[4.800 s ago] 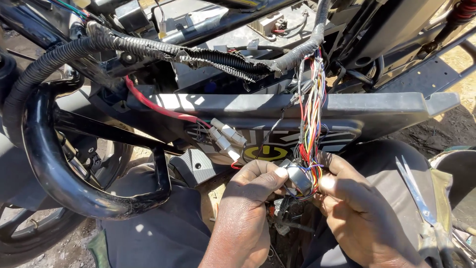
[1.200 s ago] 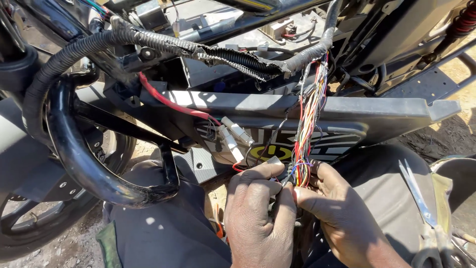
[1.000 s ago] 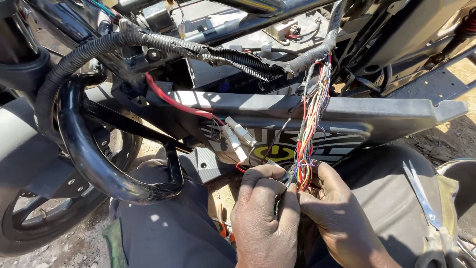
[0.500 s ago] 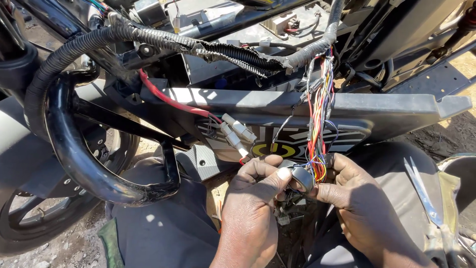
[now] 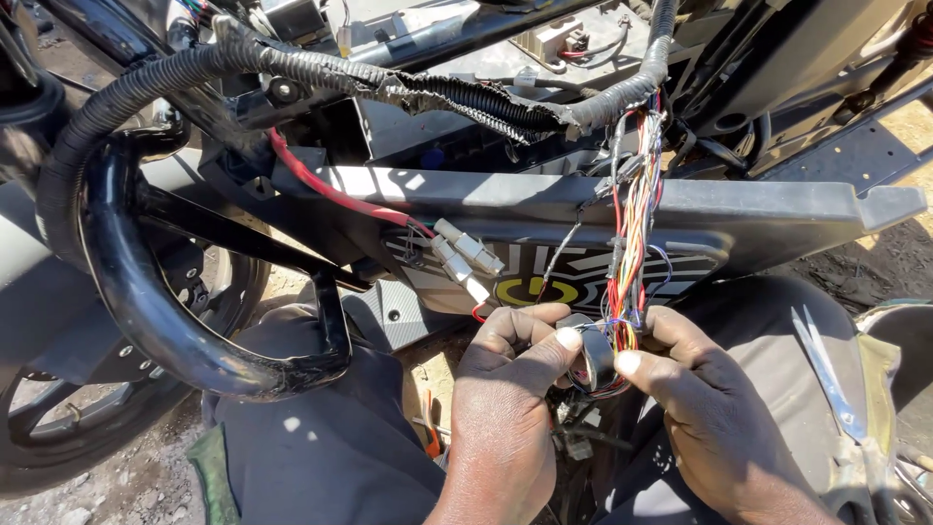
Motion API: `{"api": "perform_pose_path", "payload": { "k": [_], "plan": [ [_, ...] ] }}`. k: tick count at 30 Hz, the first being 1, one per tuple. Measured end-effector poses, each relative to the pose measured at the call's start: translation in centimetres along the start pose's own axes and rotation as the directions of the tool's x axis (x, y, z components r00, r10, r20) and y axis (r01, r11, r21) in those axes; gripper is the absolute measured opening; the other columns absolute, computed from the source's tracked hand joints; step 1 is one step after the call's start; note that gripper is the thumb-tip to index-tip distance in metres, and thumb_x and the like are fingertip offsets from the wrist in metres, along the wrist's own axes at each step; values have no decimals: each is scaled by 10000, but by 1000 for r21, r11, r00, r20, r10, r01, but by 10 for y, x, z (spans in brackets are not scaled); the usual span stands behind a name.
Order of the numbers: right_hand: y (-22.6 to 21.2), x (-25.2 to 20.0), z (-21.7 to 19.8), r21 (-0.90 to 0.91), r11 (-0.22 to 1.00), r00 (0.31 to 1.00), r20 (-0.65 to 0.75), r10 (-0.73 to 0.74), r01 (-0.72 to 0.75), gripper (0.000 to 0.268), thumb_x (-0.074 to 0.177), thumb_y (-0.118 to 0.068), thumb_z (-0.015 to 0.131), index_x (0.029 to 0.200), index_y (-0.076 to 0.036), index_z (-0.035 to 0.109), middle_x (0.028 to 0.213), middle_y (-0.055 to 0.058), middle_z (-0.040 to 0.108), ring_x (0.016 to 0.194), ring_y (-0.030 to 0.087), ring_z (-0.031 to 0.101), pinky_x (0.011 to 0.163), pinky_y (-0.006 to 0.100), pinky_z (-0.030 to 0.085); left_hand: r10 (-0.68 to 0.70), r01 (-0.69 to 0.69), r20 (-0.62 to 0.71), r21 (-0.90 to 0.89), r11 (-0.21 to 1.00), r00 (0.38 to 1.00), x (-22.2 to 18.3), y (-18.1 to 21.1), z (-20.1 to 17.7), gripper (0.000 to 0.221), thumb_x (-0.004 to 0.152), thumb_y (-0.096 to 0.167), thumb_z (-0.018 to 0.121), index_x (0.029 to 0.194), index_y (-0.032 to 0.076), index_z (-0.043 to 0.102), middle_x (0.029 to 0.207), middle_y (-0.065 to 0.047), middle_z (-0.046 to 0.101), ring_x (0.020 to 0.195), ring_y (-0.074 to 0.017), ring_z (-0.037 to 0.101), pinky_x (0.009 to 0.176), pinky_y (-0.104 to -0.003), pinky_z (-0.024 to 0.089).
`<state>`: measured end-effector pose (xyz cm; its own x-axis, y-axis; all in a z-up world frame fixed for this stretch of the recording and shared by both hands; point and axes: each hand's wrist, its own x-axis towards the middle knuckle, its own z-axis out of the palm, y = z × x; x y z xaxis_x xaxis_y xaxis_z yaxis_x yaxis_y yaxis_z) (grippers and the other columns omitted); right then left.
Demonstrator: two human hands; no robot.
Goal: Repairing and securing a motorcycle wiring harness by applying electrical tape and checking connectors.
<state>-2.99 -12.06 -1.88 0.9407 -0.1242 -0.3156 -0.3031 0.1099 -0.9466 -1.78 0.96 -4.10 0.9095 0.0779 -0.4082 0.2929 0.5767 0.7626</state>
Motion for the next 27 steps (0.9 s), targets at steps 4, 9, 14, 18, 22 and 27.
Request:
{"api": "perform_pose_path", "payload": {
  "k": [4,9,14,18,22,27],
  "plan": [
    [-10,-4,8,-117,993,999,-47,20,-25,351,825,-66,626,1121,56,771,985,170,797,923,241,685,860,361,507,-80,74,-38,-141,987,996,0,4,5,203,796,-62,679,660,11,547,951,-191,698,721,-257,624,731,-352,481],
    [19,-2,-9,-691,687,944,-20,-328,224,370,839,-265,757,1166,-91,751,1128,43,714,1082,158,671,972,280,488,-138,131,-45,-124,983,989,-3,4,4,251,764,-70,644,598,44,495,1150,-183,748,735,-257,650,729,-349,515],
    [19,-24,-18,-772,575,915,19,-403,269,279,710,-336,832,965,-227,797,989,-52,724,802,118,721,738,300,526,21,-26,89,64,998,996,-2,-1,-4,210,786,-10,733,643,65,601,1170,-125,757,912,-193,681,837,-317,473],
    [28,-18,-20,-724,637,902,-47,-428,265,191,659,-152,831,849,-169,820,891,-43,713,680,103,652,613,248,476,213,-273,227,276,921,950,-5,-7,-9,194,789,43,771,659,140,664,1133,-65,694,1055,-174,689,950,-330,515],
    [2,-18,-17,-191,981,985,-173,-3,-31,219,641,115,815,860,114,813,750,203,749,754,263,664,687,347,472,126,-272,348,409,871,929,-11,-1,-9,201,838,125,795,728,124,626,1055,-19,569,803,-127,573,688,-267,497],
    [-11,-28,-13,-600,800,972,-192,-133,-9,132,694,-66,756,807,-62,824,716,35,823,706,111,690,661,284,534,310,-513,413,608,605,856,-7,-3,-16,183,864,80,717,801,109,547,1024,-10,485,879,-150,575,805,-272,534]
  ]
}}
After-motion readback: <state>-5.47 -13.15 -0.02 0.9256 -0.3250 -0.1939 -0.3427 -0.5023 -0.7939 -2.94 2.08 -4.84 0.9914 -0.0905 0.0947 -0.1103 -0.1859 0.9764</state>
